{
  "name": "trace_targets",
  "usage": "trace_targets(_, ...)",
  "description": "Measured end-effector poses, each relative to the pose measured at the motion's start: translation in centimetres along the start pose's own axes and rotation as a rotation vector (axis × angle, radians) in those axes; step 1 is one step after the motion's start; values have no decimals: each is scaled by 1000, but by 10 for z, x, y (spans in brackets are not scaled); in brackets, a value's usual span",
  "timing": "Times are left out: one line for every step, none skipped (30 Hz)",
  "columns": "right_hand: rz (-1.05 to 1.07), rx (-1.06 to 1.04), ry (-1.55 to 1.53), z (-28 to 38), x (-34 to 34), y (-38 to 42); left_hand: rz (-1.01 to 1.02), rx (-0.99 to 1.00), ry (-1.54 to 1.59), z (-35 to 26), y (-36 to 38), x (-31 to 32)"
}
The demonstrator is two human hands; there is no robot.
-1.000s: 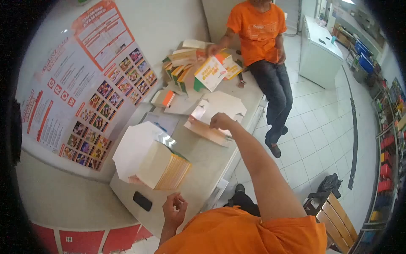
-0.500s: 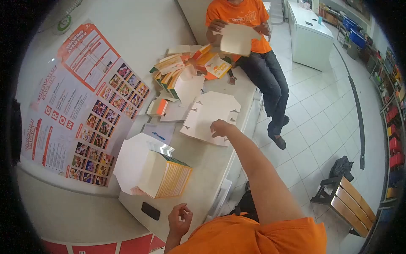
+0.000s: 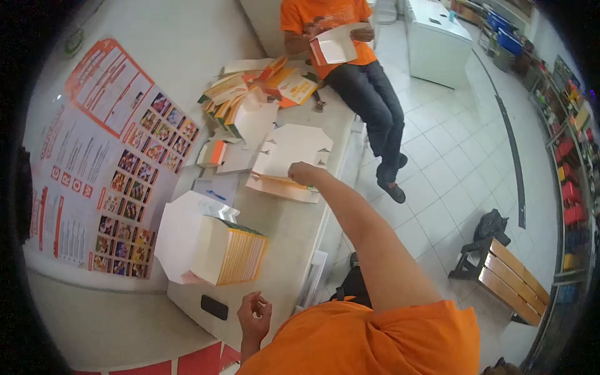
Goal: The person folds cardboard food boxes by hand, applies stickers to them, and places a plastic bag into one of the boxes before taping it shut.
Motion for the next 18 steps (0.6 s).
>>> trace_targets(-177, 12, 94, -4, -1, -5, -1, 2, -8, 0, -1, 1)
trace_targets(-351, 20, 190, -6, -2, -8, -5, 2, -17, 0, -2, 1)
trace_targets(-359, 27, 194, 12, -15, -2, 1, 11, -14, -3, -4, 0)
trace_targets(-524, 142, 116, 44, -46, 16, -6, 26, -6, -6, -7, -1)
trace_targets(-689, 255, 36, 73, -74, 36, -14, 41, 2, -8, -10, -2)
trace_targets(-698, 261, 42, 91, -89, 49, -9, 51, 7, -7, -13, -2)
trace_targets(-772, 127, 100, 110, -102, 64, -24, 92, 2, -7, -17, -3)
trace_targets(-844, -2, 164, 128, -115, 81, -34, 137, 1, -6, -22, -4)
trace_targets(-914, -97, 184, 148, -121, 102, -12, 162, 16, -7, -28, -3)
trace_targets(-983, -187, 215, 168, -125, 128, -67, 156, 53, -9, -36, -3)
trace_targets(-950, -231, 170, 188, -129, 156, -116, 152, 96, -14, -45, -2)
trace_targets(-791, -193, 176, 206, -131, 184, -248, 308, -22, -30, -53, -3)
trace_targets(-629, -259, 227, 225, -133, 217, -223, 342, 11, -54, -64, -1)
trace_targets(-451, -326, 117, 237, -136, 248, -400, 454, 1, -86, -74, -5)
trace_targets(-361, -372, 203, 257, -141, 283, -586, 556, -11, -104, -76, -8)
trace_targets(-361, -416, 66, 270, -142, 310, -578, 575, 12, -99, -78, -8)
trace_targets(-389, -388, 57, 272, -135, 330, -326, 574, 1, -87, -82, -7)
trace_targets(-394, -304, 36, 274, -131, 350, -72, 568, -16, -82, -80, -3)
Point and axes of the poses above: each hand's wrist, its own y-axis away from the middle knuckle, its own x-axis out of the palm, z = x × y, the point moved 3 cm from there along -y, towards the middle knuckle, and after that the axes turned 1 degree about -y, right-handed, at the moved point
